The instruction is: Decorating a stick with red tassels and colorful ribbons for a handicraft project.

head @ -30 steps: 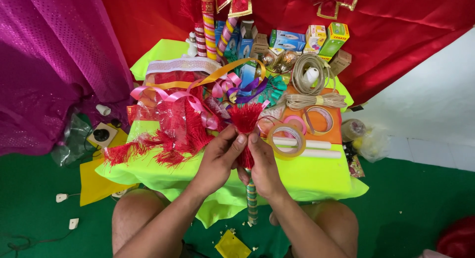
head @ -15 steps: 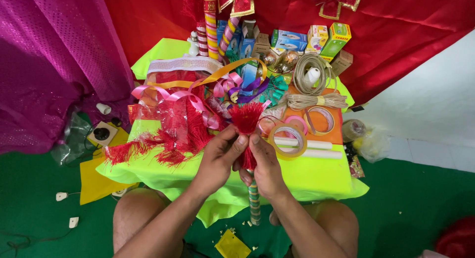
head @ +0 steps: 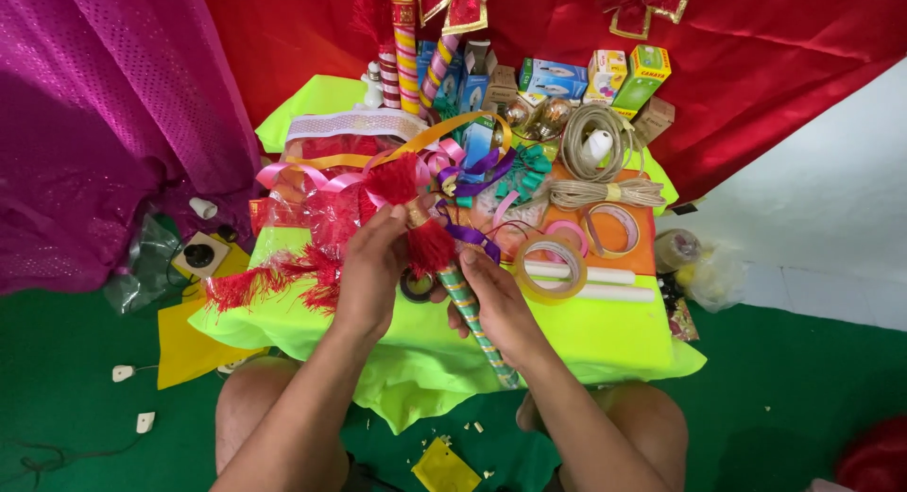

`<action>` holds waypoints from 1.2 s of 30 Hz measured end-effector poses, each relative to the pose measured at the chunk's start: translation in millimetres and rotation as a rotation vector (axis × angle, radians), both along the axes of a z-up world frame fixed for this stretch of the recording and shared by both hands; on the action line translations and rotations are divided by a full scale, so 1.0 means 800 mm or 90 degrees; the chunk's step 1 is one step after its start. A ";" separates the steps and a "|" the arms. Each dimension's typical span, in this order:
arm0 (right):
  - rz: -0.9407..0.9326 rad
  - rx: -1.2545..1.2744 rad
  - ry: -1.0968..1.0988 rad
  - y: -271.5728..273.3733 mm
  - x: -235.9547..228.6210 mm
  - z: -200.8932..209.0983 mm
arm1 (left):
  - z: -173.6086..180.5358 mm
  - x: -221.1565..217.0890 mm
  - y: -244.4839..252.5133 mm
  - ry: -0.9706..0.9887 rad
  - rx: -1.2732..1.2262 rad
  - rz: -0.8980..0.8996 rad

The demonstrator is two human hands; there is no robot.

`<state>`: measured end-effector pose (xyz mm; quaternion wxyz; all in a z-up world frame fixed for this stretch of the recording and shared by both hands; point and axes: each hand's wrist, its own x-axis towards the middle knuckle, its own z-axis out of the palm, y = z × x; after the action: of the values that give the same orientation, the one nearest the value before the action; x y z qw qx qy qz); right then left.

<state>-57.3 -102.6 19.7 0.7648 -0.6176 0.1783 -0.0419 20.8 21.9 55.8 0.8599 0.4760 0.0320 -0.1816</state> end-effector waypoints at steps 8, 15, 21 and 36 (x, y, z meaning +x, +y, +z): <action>-0.013 0.039 -0.031 -0.025 -0.009 -0.018 | -0.038 0.008 0.008 -0.051 0.039 -0.107; -0.077 0.024 -0.047 -0.029 -0.012 -0.014 | -0.041 -0.025 -0.010 -0.192 0.196 -0.252; -0.131 -0.104 -0.115 -0.031 -0.022 -0.022 | -0.041 -0.034 -0.016 -0.155 0.257 -0.283; -0.137 -0.163 -0.211 -0.010 -0.025 0.002 | -0.037 -0.046 -0.018 -0.217 0.304 -0.067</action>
<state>-77.2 -111.0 21.2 0.6902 -0.6718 0.1081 -0.2462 -16.2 7.9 26.5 0.7060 0.6895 -0.0956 -0.1307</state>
